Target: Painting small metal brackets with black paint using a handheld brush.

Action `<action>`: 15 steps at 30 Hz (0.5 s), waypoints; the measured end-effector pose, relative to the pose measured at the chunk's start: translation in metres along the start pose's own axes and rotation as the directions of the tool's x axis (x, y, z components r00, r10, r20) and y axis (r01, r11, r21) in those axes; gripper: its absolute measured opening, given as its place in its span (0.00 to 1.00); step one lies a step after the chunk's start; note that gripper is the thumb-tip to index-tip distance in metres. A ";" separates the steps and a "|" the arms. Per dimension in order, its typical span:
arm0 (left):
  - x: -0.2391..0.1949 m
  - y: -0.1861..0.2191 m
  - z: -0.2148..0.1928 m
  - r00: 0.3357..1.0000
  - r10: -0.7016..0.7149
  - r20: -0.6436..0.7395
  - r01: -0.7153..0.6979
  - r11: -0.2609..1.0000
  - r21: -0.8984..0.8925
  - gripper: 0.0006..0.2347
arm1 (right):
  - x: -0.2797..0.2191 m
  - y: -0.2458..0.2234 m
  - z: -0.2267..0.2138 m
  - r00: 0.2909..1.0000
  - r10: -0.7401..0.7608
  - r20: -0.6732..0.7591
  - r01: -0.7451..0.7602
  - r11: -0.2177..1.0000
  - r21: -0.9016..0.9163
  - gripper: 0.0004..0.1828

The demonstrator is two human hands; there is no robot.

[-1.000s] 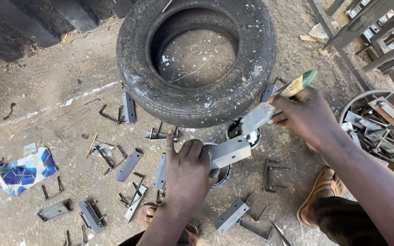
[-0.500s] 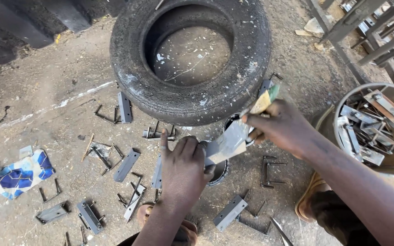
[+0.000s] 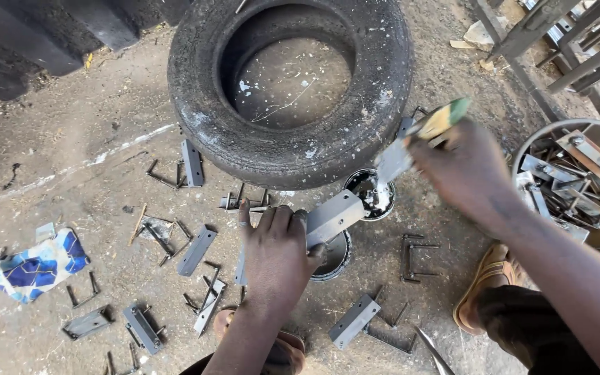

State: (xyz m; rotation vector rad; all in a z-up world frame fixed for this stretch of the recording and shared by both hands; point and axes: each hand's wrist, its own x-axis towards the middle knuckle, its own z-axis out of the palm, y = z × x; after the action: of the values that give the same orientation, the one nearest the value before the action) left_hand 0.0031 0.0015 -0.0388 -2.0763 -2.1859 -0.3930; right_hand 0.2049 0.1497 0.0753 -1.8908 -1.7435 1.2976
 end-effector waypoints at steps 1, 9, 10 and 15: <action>0.000 0.000 -0.001 1.000 -0.002 0.005 0.002 1.000 0.003 0.18 | -0.003 -0.005 -0.005 1.000 0.002 0.006 -0.002 1.000 0.002 0.09; -0.060 0.048 0.041 0.672 -0.201 0.713 0.309 0.951 -0.023 0.23 | 0.001 0.014 -0.056 0.881 -0.459 -0.113 0.468 0.881 0.072 0.08; -0.075 0.062 0.065 0.669 -0.184 0.720 0.298 0.954 -0.033 0.23 | -0.006 0.019 -0.066 0.887 -0.445 -0.121 0.454 0.888 0.066 0.08; -0.151 0.119 0.169 0.424 -0.373 0.826 0.592 0.804 0.059 0.22 | -0.017 0.073 -0.100 0.831 -0.531 -0.168 0.542 0.840 0.028 0.06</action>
State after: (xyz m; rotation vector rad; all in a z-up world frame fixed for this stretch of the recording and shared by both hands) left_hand 0.1482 -0.0973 -0.2254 -1.8502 -3.4867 0.4292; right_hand 0.3292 0.1538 0.0880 -1.2697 -1.9176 0.9537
